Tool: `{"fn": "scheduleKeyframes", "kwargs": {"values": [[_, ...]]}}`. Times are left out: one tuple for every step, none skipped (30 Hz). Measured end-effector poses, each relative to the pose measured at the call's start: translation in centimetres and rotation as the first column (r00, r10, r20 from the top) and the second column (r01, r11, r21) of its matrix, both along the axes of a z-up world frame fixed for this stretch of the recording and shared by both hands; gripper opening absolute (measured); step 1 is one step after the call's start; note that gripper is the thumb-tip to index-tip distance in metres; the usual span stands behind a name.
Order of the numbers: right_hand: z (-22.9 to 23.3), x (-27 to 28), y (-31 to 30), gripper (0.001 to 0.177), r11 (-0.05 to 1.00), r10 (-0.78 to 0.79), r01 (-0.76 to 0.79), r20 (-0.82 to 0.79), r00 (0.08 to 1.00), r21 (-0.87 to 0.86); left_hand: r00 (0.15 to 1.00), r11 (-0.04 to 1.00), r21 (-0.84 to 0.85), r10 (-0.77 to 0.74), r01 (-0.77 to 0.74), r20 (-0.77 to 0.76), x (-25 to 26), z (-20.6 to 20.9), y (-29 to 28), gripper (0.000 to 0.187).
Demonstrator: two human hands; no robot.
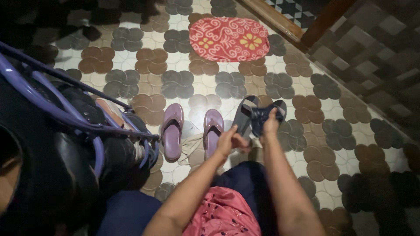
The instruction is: The person sits on the floor and wipes several pairs of shoes with a dark cloth. They clean purple flip-flops, black slip-on shoes, and white sneakers, handling each pair one at a time. After wiping, the person places the shoes onto a nearby metal shoe rack.
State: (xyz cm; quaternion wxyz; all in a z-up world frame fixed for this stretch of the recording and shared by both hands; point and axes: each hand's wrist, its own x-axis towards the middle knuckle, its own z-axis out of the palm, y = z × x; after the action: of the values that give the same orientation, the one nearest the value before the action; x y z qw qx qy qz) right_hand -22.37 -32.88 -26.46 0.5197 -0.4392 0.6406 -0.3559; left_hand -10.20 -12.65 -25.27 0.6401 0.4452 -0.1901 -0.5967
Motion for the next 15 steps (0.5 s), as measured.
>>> {"fn": "scheduleKeyframes", "kwargs": {"values": [[0.3, -1.1, -0.7, 0.082, 0.983, -0.001, -0.034, -0.196, 0.981, -0.178, 1.000, 1.000, 0.021, 0.021, -0.021, -0.014, 1.0, -1.2, 0.4, 0.073], [0.7, -1.4, -1.0, 0.081, 0.933, -0.033, -0.108, -0.380, 0.924, -0.344, 0.977, 0.989, -0.039, 0.150, -0.145, 0.150, 2.0, -2.1, 0.5, 0.054], [0.9, -1.6, -0.5, 0.083, 0.965, 0.009, -0.076, -0.255, 0.967, -0.253, 0.912, 0.960, -0.123, 0.278, -0.252, 0.301, 3.0, -3.1, 0.8, 0.041], [0.8, -2.6, 0.6, 0.088, 0.986, 0.039, -0.058, -0.128, 0.991, -0.153, 0.547, 0.891, 0.125, 0.153, -0.437, 0.823, 4.6, -4.5, 2.3, 0.036], [0.8, -3.6, 1.7, 0.096, 0.997, 0.055, -0.054, 0.003, 0.998, -0.051, 0.560, 0.845, 0.264, 0.049, -0.464, 0.827, 6.0, -5.8, 4.0, 0.037], [0.9, -4.6, 2.9, 0.090, 0.994, 0.088, -0.092, -0.060, 0.994, -0.063, 0.538, 0.813, 0.384, -0.106, -0.438, 0.836, 7.6, -6.8, 5.4, 0.045], [1.0, -5.6, 4.2, 0.085, 0.989, 0.120, -0.129, -0.124, 0.985, -0.072, 0.509, 0.761, 0.498, -0.259, -0.416, 0.821, 8.6, -7.5, 6.1, 0.055], [1.4, -6.7, 5.7, 0.074, 0.983, 0.158, -0.163, -0.065, 0.985, -0.083, 0.539, 0.733, 0.542, -0.284, -0.411, 0.793, 8.9, -8.1, 6.2, 0.060], [2.3, -7.6, 7.3, 0.064, 0.976, 0.196, -0.195, -0.008, 0.981, -0.096, 0.567, 0.704, 0.584, -0.308, -0.404, 0.764, 9.3, -8.7, 6.2, 0.064], [3.7, -8.0, 8.7, 0.056, 0.968, 0.233, -0.226, 0.049, 0.971, -0.112, 0.595, 0.672, 0.625, -0.331, -0.396, 0.733, 9.5, -9.4, 6.1, 0.069], [5.2, -8.4, 9.6, 0.056, 0.963, 0.237, -0.248, -0.111, 0.965, -0.106, 0.581, 0.710, 0.574, -0.284, -0.408, 0.763, 9.4, -9.9, 5.6, 0.071], [6.5, -8.9, 10.5, 0.055, 0.958, 0.236, -0.269, -0.265, 0.935, -0.097, 0.563, 0.745, 0.519, -0.235, -0.420, 0.792, 9.3, -10.3, 4.9, 0.072], [7.4, -9.1, 10.9, 0.054, 0.954, 0.230, -0.288, -0.413, 0.881, -0.084, 0.546, 0.776, 0.461, -0.183, -0.430, 0.818, 9.3, -10.6, 4.3, 0.074], [7.9, -9.1, 10.8, 0.059, 0.915, 0.216, -0.349, -0.483, 0.848, -0.204, 0.477, 0.753, 0.368, -0.082, -0.545, 0.875, 9.0, -11.0, 3.8, 0.064], [8.0, -9.2, 10.7, 0.064, 0.855, 0.193, -0.415, -0.551, 0.812, -0.312, 0.395, 0.712, 0.268, 0.014, -0.649, 0.919, 8.5, -11.1, 2.9, 0.054]]}}
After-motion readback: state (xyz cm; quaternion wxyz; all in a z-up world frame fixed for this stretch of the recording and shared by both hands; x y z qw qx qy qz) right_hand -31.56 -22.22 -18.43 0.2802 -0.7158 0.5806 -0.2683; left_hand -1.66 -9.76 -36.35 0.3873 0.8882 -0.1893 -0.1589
